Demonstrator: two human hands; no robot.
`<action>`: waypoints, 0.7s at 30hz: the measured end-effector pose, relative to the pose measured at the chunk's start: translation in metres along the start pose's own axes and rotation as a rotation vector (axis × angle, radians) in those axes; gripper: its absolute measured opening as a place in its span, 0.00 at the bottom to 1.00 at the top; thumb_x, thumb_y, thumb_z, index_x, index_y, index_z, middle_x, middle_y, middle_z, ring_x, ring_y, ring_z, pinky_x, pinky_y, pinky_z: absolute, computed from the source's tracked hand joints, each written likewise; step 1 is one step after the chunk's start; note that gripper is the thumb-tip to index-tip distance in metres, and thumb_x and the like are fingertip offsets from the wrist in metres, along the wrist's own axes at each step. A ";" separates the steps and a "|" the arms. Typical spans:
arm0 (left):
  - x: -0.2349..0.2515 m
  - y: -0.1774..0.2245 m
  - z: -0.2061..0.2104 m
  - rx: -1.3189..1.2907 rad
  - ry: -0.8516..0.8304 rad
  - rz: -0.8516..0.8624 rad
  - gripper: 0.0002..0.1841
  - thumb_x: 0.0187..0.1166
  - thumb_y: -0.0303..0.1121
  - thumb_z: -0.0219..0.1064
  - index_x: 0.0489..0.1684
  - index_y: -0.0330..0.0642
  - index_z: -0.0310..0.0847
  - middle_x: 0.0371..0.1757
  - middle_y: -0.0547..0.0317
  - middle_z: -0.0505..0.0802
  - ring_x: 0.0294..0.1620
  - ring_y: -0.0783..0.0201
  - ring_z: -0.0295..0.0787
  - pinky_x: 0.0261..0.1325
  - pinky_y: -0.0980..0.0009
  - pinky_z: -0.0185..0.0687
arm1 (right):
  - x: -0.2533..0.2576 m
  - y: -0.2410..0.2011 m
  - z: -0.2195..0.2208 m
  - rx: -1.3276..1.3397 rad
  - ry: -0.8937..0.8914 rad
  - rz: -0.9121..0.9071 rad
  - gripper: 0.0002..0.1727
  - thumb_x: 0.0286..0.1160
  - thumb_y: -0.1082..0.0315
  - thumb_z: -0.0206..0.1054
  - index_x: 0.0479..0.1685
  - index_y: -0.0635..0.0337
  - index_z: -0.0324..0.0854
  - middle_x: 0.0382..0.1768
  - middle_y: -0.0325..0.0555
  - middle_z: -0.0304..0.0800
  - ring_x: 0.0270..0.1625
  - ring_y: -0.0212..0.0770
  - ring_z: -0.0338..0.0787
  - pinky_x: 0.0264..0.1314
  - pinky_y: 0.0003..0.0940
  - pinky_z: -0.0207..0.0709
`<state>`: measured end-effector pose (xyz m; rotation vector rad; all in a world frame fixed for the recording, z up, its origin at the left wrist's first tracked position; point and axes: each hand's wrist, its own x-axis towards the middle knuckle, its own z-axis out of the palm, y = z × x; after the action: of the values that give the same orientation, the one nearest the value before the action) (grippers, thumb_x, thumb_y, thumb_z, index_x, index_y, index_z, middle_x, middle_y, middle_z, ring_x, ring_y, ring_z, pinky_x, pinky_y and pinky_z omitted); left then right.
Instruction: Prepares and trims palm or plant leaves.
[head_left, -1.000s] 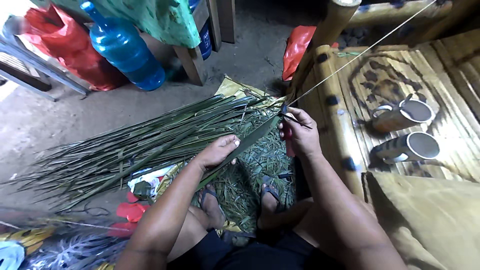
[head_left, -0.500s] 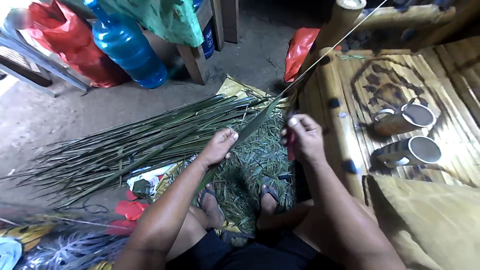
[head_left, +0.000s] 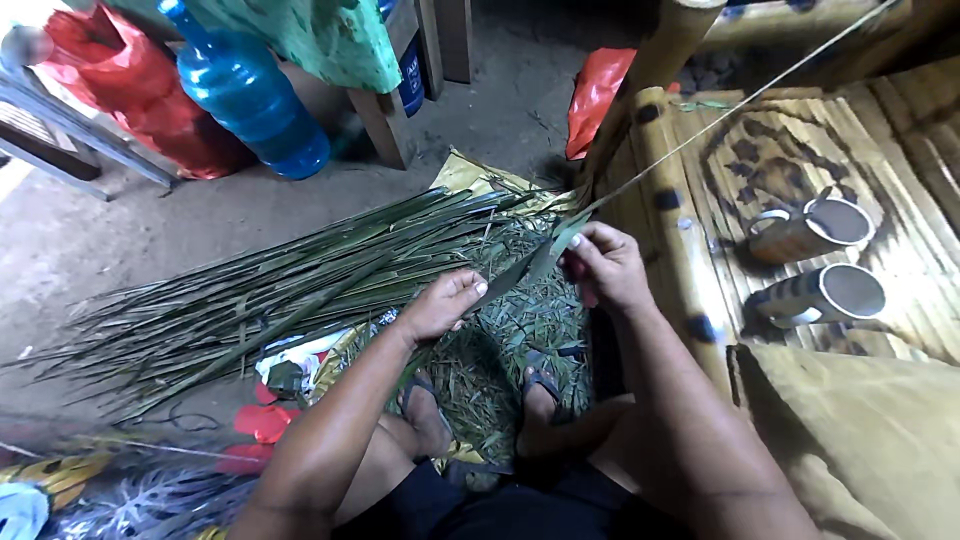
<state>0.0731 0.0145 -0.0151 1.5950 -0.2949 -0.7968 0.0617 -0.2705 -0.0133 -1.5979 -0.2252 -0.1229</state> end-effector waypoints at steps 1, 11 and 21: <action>-0.001 0.000 0.000 0.011 0.006 -0.005 0.12 0.93 0.37 0.52 0.44 0.42 0.79 0.20 0.64 0.76 0.14 0.74 0.67 0.17 0.82 0.63 | 0.001 -0.002 -0.004 0.004 0.051 0.005 0.11 0.89 0.62 0.59 0.45 0.56 0.84 0.28 0.38 0.89 0.21 0.30 0.83 0.23 0.27 0.83; 0.001 -0.007 -0.001 0.141 0.087 0.046 0.12 0.93 0.37 0.54 0.44 0.41 0.79 0.22 0.60 0.78 0.14 0.71 0.68 0.17 0.79 0.66 | -0.007 -0.003 0.014 0.087 0.066 0.174 0.12 0.89 0.61 0.60 0.57 0.56 0.83 0.31 0.40 0.89 0.24 0.32 0.86 0.26 0.29 0.85; -0.003 -0.006 -0.009 0.387 0.208 0.204 0.11 0.91 0.35 0.56 0.44 0.40 0.81 0.23 0.59 0.80 0.16 0.68 0.72 0.20 0.73 0.72 | -0.001 0.000 0.007 0.024 0.125 0.253 0.13 0.89 0.61 0.60 0.58 0.57 0.85 0.32 0.40 0.90 0.24 0.32 0.85 0.27 0.29 0.85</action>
<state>0.0751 0.0242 -0.0196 1.9554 -0.4736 -0.4273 0.0601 -0.2633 -0.0141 -1.5751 0.0734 -0.0238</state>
